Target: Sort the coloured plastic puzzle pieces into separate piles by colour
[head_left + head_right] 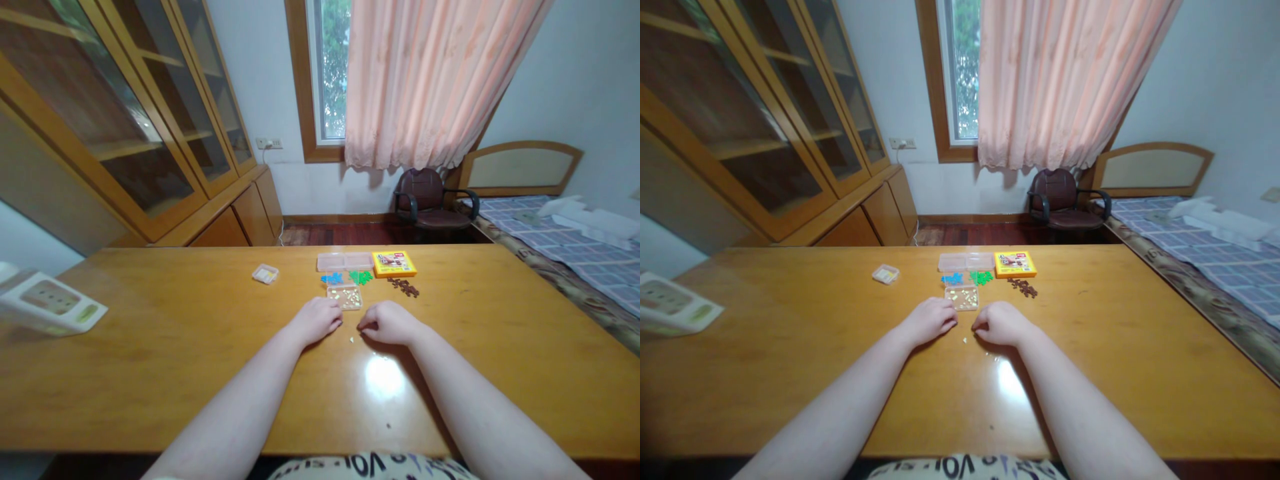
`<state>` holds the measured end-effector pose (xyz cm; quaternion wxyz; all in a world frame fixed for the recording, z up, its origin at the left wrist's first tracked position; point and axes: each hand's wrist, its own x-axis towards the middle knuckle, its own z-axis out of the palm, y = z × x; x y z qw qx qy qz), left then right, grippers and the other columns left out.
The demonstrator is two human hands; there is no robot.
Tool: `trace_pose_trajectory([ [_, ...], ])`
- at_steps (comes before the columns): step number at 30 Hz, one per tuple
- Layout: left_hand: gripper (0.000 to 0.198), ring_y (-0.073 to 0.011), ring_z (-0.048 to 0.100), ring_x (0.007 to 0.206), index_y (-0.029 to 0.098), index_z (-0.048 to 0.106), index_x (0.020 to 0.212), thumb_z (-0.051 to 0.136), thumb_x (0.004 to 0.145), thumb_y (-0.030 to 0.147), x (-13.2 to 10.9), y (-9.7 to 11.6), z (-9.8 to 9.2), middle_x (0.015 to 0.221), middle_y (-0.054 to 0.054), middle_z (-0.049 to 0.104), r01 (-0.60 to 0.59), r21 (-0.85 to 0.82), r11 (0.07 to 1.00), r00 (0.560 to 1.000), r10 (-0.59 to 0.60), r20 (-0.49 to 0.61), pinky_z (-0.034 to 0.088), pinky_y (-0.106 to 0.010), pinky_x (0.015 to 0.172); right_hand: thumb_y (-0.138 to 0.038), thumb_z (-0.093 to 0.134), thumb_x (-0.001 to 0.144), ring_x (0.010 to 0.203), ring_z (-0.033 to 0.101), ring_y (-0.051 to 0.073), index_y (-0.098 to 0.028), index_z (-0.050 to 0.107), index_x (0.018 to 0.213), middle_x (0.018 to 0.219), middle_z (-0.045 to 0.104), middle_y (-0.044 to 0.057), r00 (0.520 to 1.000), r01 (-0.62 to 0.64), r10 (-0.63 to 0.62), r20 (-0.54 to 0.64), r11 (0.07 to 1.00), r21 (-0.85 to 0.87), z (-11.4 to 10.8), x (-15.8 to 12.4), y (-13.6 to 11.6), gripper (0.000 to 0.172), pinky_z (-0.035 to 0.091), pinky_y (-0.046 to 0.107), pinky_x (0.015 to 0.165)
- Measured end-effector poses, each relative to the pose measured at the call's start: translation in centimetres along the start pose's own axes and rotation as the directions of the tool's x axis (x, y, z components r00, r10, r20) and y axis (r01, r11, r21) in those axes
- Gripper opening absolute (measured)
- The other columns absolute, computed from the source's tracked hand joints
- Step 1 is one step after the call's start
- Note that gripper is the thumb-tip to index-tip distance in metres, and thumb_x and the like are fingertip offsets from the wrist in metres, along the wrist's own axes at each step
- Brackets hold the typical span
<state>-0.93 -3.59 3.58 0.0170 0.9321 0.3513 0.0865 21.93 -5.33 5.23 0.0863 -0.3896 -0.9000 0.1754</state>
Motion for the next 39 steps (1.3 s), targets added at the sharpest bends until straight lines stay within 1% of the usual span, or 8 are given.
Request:
trace_pose_trajectory([
  [4, 0.013, -0.0149, 0.058, 0.077, 0.02, 0.065, 0.081, 0.055, 0.085, 0.026, -0.2, -0.4, -0.1, 0.083, -0.003, 0.063, 0.019, -0.043, 0.999, 0.999, -0.02, -0.038, 0.043, -0.025, 0.071, -0.024, 0.056, 0.074, 0.079, 0.066, 0.017, -0.028, 0.075, 0.089, 0.087, 0.074, 0.0, 1.0, -0.022, 0.022, 0.011, 0.999, -0.039, -0.3, -0.1, 0.2, 0.025, 0.045, 0.023, 0.071],
  [9, 0.01, -0.0153, 0.058, 0.081, 0.019, 0.064, 0.084, 0.056, 0.084, 0.025, -0.4, -0.8, -0.4, 0.085, -0.003, 0.063, 0.074, -0.091, 0.993, 0.992, -0.083, -0.099, 0.044, -0.025, 0.073, -0.022, 0.054, 0.074, 0.078, 0.066, 0.018, -0.027, 0.075, 0.086, 0.085, 0.074, 0.001, 0.999, -0.007, 0.011, 0.04, 0.995, -0.096, 0.2, 0.1, 0.1, 0.024, 0.043, 0.024, 0.068],
  [13, 0.01, -0.0152, 0.058, 0.079, 0.022, 0.066, 0.083, 0.058, 0.084, 0.027, -0.6, -0.7, -0.7, 0.085, -0.002, 0.063, 0.04, -0.074, 0.996, 0.998, -0.043, -0.035, 0.043, -0.026, 0.072, -0.023, 0.054, 0.075, 0.074, 0.065, 0.018, -0.025, 0.075, 0.084, 0.083, 0.073, 0.003, 1.0, -0.001, 0.005, 0.027, 0.989, -0.146, 0.3, 0.2, -0.3, 0.023, 0.042, 0.024, 0.065],
  [17, 0.01, -0.0152, 0.059, 0.079, 0.024, 0.069, 0.086, 0.061, 0.082, 0.03, -0.6, -0.7, -0.7, 0.085, -0.001, 0.064, 0.023, -0.066, 0.998, 1.0, -0.022, 0.022, 0.043, -0.025, 0.071, -0.024, 0.054, 0.075, 0.075, 0.064, 0.017, -0.026, 0.075, 0.086, 0.084, 0.073, 0.002, 1.0, 0.0, 0.002, 0.018, 0.991, -0.134, 0.1, 0.1, -0.5, 0.023, 0.041, 0.024, 0.066],
  [22, 0.011, -0.0148, 0.059, 0.077, 0.022, 0.069, 0.083, 0.06, 0.083, 0.028, -0.3, -0.7, -0.3, 0.083, -0.002, 0.065, 0.014, -0.073, 0.997, 1.0, -0.012, 0.027, 0.043, -0.025, 0.07, -0.024, 0.055, 0.076, 0.075, 0.064, 0.017, -0.027, 0.075, 0.086, 0.084, 0.073, 0.001, 1.0, 0.004, -0.001, 0.025, 0.993, -0.114, 0.0, 0.1, -0.6, 0.022, 0.04, 0.023, 0.064],
  [32, 0.01, -0.0152, 0.058, 0.074, 0.019, 0.064, 0.078, 0.057, 0.083, 0.022, -0.2, -0.1, -0.3, 0.081, -0.003, 0.063, 0.034, -0.065, 0.997, 0.999, -0.034, 0.011, 0.043, -0.026, 0.068, -0.021, 0.052, 0.078, 0.071, 0.063, 0.016, -0.024, 0.074, 0.083, 0.081, 0.073, 0.002, 0.999, -0.015, 0.019, 0.027, 0.988, -0.154, 0.2, 0.4, -0.9, 0.023, 0.039, 0.024, 0.063],
  [36, 0.006, -0.0151, 0.058, 0.078, 0.019, 0.062, 0.08, 0.057, 0.082, 0.021, -0.2, -0.5, -0.3, 0.083, -0.003, 0.062, 0.06, -0.1, 0.993, 0.995, -0.067, -0.07, 0.043, -0.025, 0.071, -0.025, 0.051, 0.083, 0.073, 0.063, 0.015, -0.023, 0.074, 0.085, 0.083, 0.073, 0.003, 0.998, -0.044, 0.038, -0.055, 0.992, -0.117, 0.6, 0.5, -0.1, 0.023, 0.04, 0.023, 0.068],
  [39, 0.01, -0.0154, 0.057, 0.081, 0.018, 0.062, 0.083, 0.054, 0.085, 0.023, -0.1, -0.9, 0.0, 0.085, -0.003, 0.062, 0.14, -0.133, 0.981, 0.972, -0.161, -0.17, 0.044, -0.026, 0.075, -0.029, 0.051, 0.085, 0.073, 0.062, 0.015, -0.023, 0.073, 0.085, 0.082, 0.072, 0.004, 0.993, -0.077, 0.066, -0.094, 0.991, -0.113, 1.1, 0.6, 0.5, 0.023, 0.04, 0.023, 0.068],
])
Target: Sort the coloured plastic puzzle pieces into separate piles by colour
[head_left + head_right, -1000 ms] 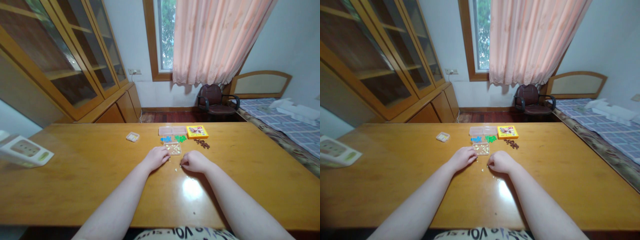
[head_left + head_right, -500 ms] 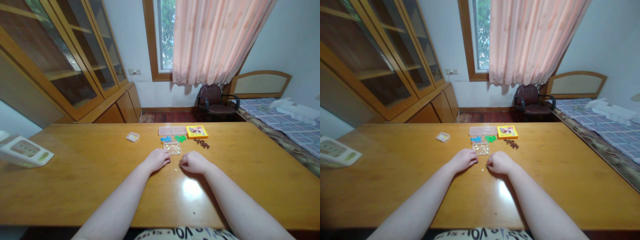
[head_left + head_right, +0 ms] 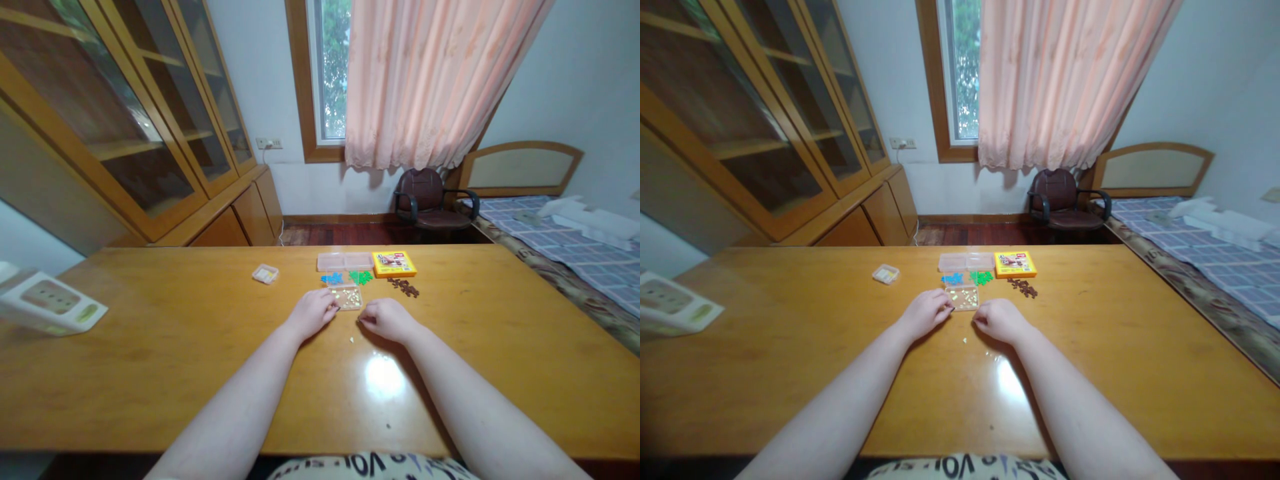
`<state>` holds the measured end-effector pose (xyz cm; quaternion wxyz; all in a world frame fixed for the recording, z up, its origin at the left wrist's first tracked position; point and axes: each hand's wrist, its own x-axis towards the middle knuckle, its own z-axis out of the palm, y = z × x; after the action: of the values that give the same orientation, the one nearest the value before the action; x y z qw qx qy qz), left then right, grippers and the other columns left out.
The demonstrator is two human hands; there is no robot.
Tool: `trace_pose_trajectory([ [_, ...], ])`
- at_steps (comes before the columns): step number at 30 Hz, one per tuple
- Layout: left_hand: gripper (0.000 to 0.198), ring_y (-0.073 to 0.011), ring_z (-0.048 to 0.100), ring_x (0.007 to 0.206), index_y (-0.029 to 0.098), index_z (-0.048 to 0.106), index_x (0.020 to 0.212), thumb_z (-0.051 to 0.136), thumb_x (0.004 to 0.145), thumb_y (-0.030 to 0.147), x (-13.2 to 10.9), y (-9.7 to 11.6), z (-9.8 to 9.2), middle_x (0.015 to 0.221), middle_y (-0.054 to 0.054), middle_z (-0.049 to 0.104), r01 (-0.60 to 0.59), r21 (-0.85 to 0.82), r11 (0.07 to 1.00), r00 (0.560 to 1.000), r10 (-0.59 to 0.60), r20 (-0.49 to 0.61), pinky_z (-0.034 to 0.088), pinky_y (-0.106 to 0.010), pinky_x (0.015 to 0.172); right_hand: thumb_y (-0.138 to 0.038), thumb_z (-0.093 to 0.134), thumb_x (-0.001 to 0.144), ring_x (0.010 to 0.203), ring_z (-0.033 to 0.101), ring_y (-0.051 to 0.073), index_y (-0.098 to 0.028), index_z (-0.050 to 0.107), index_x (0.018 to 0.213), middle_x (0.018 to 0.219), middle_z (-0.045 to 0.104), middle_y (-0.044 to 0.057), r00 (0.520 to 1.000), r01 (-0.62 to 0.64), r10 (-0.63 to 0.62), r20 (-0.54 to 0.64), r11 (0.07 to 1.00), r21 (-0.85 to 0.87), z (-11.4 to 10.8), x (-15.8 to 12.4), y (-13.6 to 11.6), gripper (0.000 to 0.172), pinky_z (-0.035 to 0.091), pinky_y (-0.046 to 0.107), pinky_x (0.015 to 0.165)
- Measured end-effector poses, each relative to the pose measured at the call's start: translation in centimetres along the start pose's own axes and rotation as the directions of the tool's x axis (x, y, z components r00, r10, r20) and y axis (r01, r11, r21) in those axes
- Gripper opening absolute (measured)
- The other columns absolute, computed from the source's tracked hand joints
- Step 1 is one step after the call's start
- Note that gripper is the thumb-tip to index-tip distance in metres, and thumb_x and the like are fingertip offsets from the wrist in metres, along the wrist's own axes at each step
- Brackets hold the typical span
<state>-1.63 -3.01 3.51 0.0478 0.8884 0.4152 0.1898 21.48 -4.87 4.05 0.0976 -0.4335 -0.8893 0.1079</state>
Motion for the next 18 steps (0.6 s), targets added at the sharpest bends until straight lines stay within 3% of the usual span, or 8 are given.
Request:
trace_pose_trajectory([
  [3, 0.016, -0.0164, 0.058, 0.084, 0.018, 0.064, 0.088, 0.05, 0.088, 0.026, 0.2, -0.5, 0.4, 0.089, -0.005, 0.062, 0.096, 0.008, 0.995, 0.993, -0.095, -0.069, 0.044, -0.029, 0.078, -0.03, 0.051, 0.086, 0.072, 0.061, 0.014, -0.022, 0.073, 0.085, 0.081, 0.072, 0.005, 0.998, -0.035, 0.034, -0.048, 0.999, -0.012, 0.4, 0.1, 0.3, 0.024, 0.039, 0.022, 0.066],
  [6, 0.018, -0.0166, 0.058, 0.087, 0.02, 0.065, 0.096, 0.05, 0.089, 0.025, 0.3, -0.5, 0.4, 0.094, -0.006, 0.063, 0.112, 0.018, 0.994, 0.991, -0.11, -0.069, 0.045, -0.029, 0.079, -0.032, 0.049, 0.087, 0.069, 0.06, 0.014, -0.021, 0.072, 0.084, 0.077, 0.07, 0.005, 0.988, -0.092, 0.087, -0.127, 0.995, -0.033, 0.4, 0.0, 0.6, 0.025, 0.038, 0.023, 0.064],
  [10, 0.016, -0.0153, 0.059, 0.086, 0.023, 0.067, 0.093, 0.054, 0.087, 0.027, 0.0, 0.4, -0.1, 0.092, -0.004, 0.063, -0.048, -0.038, 0.998, 0.998, 0.05, 0.043, 0.044, -0.027, 0.078, -0.032, 0.051, 0.086, 0.073, 0.062, 0.015, -0.023, 0.072, 0.085, 0.081, 0.071, 0.004, 0.995, -0.077, 0.076, -0.069, 0.997, -0.019, 0.2, 0.0, 0.7, 0.023, 0.039, 0.023, 0.065],
  [13, 0.014, -0.0136, 0.06, 0.083, 0.026, 0.069, 0.09, 0.059, 0.084, 0.034, -0.3, 1.5, -0.3, 0.09, -0.001, 0.065, -0.185, -0.146, 0.972, 0.96, 0.21, 0.183, 0.044, -0.024, 0.075, -0.033, 0.05, 0.087, 0.077, 0.063, 0.016, -0.026, 0.072, 0.093, 0.088, 0.072, 0.003, 0.998, -0.059, 0.059, -0.001, 0.998, -0.015, 0.2, 0.0, 0.8, 0.023, 0.04, 0.023, 0.066],
  [18, 0.014, -0.0128, 0.06, 0.083, 0.028, 0.071, 0.09, 0.064, 0.08, 0.036, -0.2, 2.3, 0.4, 0.088, 0.0, 0.066, -0.23, -0.22, 0.948, 0.923, 0.284, 0.26, 0.043, -0.021, 0.075, -0.032, 0.049, 0.088, 0.082, 0.065, 0.017, -0.028, 0.072, 0.097, 0.092, 0.073, 0.003, 0.998, -0.041, 0.043, 0.054, 0.998, -0.038, 0.2, 0.2, 0.7, 0.024, 0.041, 0.023, 0.068],
])
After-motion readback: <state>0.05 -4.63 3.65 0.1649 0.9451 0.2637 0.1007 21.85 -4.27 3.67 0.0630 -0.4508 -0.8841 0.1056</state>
